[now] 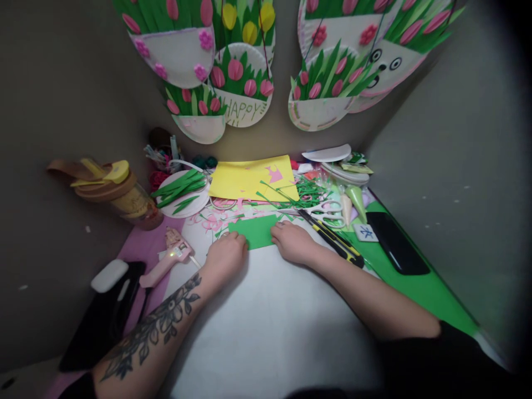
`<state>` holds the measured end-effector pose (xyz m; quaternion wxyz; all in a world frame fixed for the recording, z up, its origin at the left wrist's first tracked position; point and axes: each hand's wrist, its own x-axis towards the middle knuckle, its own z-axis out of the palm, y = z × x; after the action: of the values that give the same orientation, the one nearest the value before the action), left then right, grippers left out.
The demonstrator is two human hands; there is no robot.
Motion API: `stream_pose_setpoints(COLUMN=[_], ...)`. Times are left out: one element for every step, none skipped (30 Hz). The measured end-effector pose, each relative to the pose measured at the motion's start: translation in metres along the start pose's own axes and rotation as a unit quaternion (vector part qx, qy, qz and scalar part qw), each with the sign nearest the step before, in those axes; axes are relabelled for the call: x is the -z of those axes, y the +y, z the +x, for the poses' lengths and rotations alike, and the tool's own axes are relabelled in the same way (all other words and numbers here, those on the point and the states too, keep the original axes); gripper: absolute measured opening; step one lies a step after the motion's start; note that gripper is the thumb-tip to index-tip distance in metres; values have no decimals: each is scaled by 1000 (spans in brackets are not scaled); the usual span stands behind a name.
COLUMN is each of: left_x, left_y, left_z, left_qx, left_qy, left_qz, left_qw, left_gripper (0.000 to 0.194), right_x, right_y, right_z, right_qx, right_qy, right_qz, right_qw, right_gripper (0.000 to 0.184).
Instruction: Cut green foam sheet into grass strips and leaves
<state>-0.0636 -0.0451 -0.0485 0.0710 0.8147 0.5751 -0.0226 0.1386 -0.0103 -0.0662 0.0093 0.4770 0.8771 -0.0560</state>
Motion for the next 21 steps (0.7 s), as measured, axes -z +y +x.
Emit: stream_pose_setpoints(left_x=[0, -1, -1, -1, -1, -2, -1, -1, -1, 0, 1, 2, 3, 4, 5, 7, 8, 10, 13, 15, 17], left_y=[0, 0, 0, 0, 0, 0, 0, 1, 2, 3, 4, 5, 7, 8, 9, 10, 10, 9, 8, 7, 6], left_z=[0, 0, 1, 0, 0, 0, -1, -1, -1, -2, -2, -2, -2, -3, -3, -4, -6, -8, -10, -12, -15], left_qx=[1, 2, 2, 2, -3, -14, -35, -64, -97, -126, -147, -159, -161, -158, -154, -150, -145, -139, -131, -123, -114], left_qy=[-1, -1, 2, 7, 13, 21, 27, 29, 27, 21, 14, 6, 0, -5, -10, -15, -20, -25, -29, -32, -36], left_qz=[3, 7, 10, 13, 15, 15, 15, 14, 14, 16, 19, 24, 29, 34, 39, 45, 53, 63, 75, 88, 101], left_qw=[1000, 1000, 1000, 1000, 1000, 1000, 999, 997, 995, 992, 989, 987, 987, 987, 987, 988, 988, 988, 988, 988, 988], left_gripper=[24, 23, 22, 21, 20, 20, 22, 25, 30, 33, 36, 37, 38, 37, 36, 34, 33, 31, 30, 29, 28], right_x=[0, 0, 1, 1, 1, 1, 2, 2, 2, 2, 2, 3, 3, 3, 3, 3, 3, 3, 2, 2, 1], right_y=[0, 0, 0, 0, 0, 0, 0, 0, 0, 0, 0, 1, 1, 1, 2, 2, 3, 3, 4, 5, 6], right_z=[0, 0, -1, -1, -1, -1, -1, -1, -1, -2, -2, -2, -2, -2, -3, -3, -3, -3, -3, -3, -3], right_qx=[-1, -1, -2, -2, -3, -4, -5, -7, -9, -12, -14, -16, -16, -15, -13, -11, -9, -7, -5, -4, -3], right_qy=[0, 1, 2, 3, 4, 5, 6, 6, 6, 6, 7, 9, 10, 11, 11, 11, 11, 12, 14, 15, 16], right_qz=[-1, -3, -4, -4, -5, -5, -4, -2, 0, 2, 5, 6, 8, 10, 12, 13, 16, 19, 23, 27, 32], right_qw=[1000, 1000, 1000, 1000, 1000, 1000, 1000, 1000, 1000, 1000, 1000, 1000, 1000, 1000, 1000, 1000, 1000, 1000, 1000, 1000, 999], right_gripper=[15, 15, 16, 16, 16, 16, 16, 15, 15, 14, 14, 14, 13, 13, 13, 13, 12, 12, 11, 11, 11])
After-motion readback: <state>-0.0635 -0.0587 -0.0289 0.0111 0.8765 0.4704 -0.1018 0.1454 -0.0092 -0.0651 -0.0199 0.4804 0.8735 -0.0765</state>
